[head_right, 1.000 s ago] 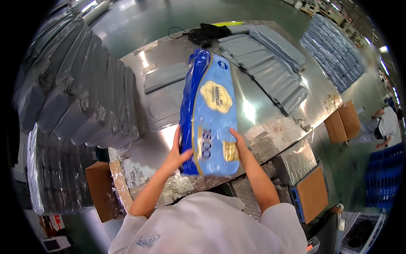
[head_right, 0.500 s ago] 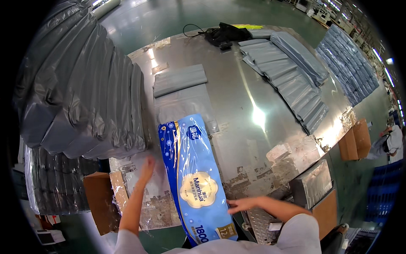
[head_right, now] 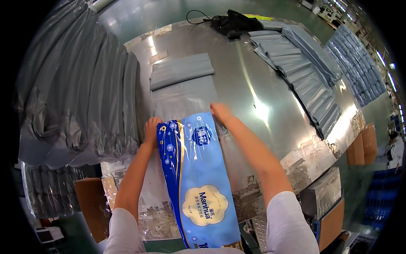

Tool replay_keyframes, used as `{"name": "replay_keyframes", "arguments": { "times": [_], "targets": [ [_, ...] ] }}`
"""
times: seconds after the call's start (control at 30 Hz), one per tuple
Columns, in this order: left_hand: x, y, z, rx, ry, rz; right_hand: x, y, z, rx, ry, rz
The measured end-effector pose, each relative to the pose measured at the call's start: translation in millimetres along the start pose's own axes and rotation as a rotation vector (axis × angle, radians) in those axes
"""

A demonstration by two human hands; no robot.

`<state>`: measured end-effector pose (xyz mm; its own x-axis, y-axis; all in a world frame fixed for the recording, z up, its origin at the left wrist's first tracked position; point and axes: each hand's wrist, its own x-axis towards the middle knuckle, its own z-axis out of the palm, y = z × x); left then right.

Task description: The person repeatedly picks up gray padded envelopes from a stack, places them into blue and white product packaging, and stacks the finished packages on a metal table. The person works continuously in a warehouse setting, handling items one at a time.

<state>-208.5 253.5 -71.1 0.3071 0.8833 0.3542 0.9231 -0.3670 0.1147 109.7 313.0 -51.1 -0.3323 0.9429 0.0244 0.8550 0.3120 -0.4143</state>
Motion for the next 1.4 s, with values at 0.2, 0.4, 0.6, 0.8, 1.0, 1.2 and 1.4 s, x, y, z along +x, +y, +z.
{"name": "replay_keyframes", "arguments": {
  "times": [0.2, 0.4, 0.6, 0.8, 1.0, 1.2, 1.4],
  "targets": [
    [15.2, 2.1, -1.2, -0.048, 0.044, 0.027, -14.8, 13.9, 9.2, -0.147, -0.045, -0.214],
    [16.3, 8.2, -25.7, -0.429, -0.031, -0.562, -7.7, -8.1, -18.9, 0.278, 0.132, 0.013],
    [-55.4, 26.6, -27.2, -0.444, 0.074, -0.351, -93.2, -21.3, -20.5, 0.381, 0.362, -0.253],
    [-22.9, 27.1, -9.9, -0.025, -0.295, -0.534, -58.0, -18.8, -3.2, -0.270, -0.072, 0.129],
    [-91.0, 65.7, -49.7, 0.044, -0.611, -0.410, -155.3, -42.0, -3.5, -0.348, -0.459, 0.118],
    [-302.7, 169.3, -134.7, -0.116, -0.914, -0.238, -408.4, -79.2, 28.8, -0.227, -0.609, 0.195],
    [-413.6, 213.7, -116.6, -0.465, -0.791, -0.322, -495.2, -75.8, 44.7, 0.076, -0.766, 0.345]
  ]
}}
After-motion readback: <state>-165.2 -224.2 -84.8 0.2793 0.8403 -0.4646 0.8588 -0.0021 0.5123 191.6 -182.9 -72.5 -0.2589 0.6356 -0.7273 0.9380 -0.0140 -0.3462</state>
